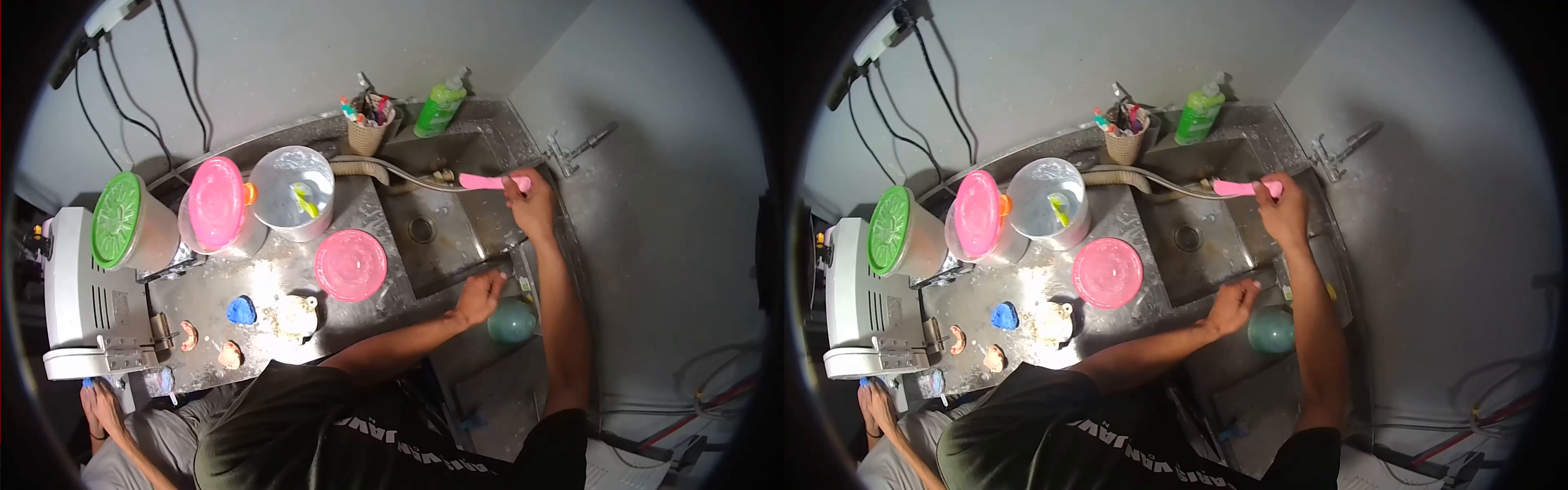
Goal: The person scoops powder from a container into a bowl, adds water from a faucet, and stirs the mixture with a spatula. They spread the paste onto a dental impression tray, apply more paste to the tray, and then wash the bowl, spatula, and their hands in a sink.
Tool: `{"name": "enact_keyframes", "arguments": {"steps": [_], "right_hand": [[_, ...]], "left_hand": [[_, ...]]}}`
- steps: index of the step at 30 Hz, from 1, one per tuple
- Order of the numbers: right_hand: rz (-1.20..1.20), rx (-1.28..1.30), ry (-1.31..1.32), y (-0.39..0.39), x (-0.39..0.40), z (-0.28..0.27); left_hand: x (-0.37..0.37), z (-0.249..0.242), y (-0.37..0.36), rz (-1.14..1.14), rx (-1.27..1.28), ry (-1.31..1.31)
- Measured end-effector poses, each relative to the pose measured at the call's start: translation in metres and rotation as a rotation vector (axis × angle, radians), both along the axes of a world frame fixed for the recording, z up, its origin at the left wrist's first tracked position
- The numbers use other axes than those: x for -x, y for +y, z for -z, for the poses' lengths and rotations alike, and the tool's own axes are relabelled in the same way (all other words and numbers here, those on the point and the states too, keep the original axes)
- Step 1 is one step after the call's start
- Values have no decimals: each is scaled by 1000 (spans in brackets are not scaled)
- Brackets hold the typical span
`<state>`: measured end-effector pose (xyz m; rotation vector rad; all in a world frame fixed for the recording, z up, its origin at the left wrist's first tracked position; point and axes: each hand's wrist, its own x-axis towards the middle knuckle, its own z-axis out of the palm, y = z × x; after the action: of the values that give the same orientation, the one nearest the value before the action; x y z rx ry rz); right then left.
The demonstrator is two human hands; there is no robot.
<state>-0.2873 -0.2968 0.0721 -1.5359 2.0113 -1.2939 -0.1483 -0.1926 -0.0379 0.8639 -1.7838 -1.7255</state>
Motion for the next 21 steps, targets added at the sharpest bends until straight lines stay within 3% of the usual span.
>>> {"name": "enact_keyframes", "arguments": {"steps": [1,5,8,10,12,16,18,21], "right_hand": [[-22,27,-19,-19,-10,3],[-80,80,-31,-90,-66,0],[-77,218,272,-130,-104,-10],[-213,272,332,-160,-112,-4],[-287,21,435,-188,-112,3],[-403,-141,236,-210,-115,29],[-324,11,240,-206,-108,47],[-28,115,18,-155,-82,66]], "left_hand": [[-3,5,-9,-226,118,110],[-41,-1,-57,-383,154,241],[-76,-15,-76,-400,-18,298],[-94,-6,-86,-422,-61,379],[-110,1,-97,-431,-84,493],[-136,-1,-110,-499,-21,392],[-144,1,-114,-478,-62,506],[-144,-15,-115,-492,-201,549]]}}
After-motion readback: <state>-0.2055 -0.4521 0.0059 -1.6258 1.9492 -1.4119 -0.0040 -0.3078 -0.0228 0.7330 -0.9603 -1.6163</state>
